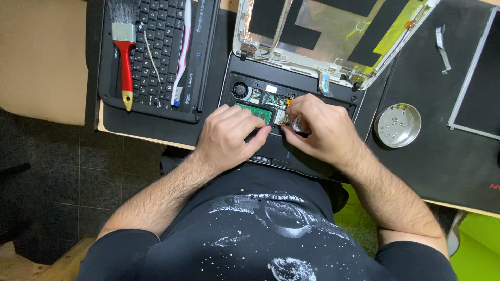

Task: The person installs a hard drive into a disassembled laptop, secures it with screws using a screwdriver, and connects a ribbon cable to the motherboard.

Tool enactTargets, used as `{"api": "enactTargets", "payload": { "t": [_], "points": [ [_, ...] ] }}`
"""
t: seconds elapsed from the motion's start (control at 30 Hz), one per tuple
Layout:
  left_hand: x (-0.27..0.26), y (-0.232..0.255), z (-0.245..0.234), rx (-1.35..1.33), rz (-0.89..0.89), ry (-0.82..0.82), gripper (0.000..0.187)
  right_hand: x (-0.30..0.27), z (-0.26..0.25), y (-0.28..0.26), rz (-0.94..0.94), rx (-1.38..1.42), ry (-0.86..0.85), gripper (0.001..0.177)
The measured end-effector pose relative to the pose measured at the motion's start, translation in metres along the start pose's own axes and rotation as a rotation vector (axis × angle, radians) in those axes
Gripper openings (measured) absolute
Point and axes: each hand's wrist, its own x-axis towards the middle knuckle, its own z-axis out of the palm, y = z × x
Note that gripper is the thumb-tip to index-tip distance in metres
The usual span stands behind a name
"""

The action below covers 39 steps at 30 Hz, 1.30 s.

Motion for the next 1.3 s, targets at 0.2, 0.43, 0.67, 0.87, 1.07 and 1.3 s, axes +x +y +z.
{"api": "enactTargets", "payload": {
  "t": [0.2, 0.43, 0.67, 0.87, 1.07, 1.3],
  "points": [
    [0.000, 0.001, 0.000, 0.020, 0.009, -0.019, 0.017, 0.005, -0.005, -0.007, 0.037, 0.074, -0.006, 0.030],
    [-0.001, 0.002, 0.002, 0.047, 0.017, -0.031, 0.018, 0.001, -0.002, -0.002, 0.051, 0.072, 0.012, 0.031],
    [0.001, 0.004, 0.001, 0.113, 0.163, -0.050, 0.022, -0.005, -0.014, 0.004, 0.057, 0.025, -0.007, 0.037],
    [0.004, 0.006, -0.004, 0.111, 0.236, -0.105, 0.035, -0.005, -0.013, 0.006, 0.042, -0.125, -0.072, 0.044],
    [0.004, 0.004, -0.002, 0.188, 0.255, -0.135, 0.033, -0.008, -0.016, 0.013, -0.029, -0.278, -0.087, 0.021],
    [0.005, 0.007, -0.003, 0.295, 0.253, -0.175, 0.035, -0.008, -0.023, 0.016, -0.032, -0.346, -0.109, 0.013]
  ]
}}
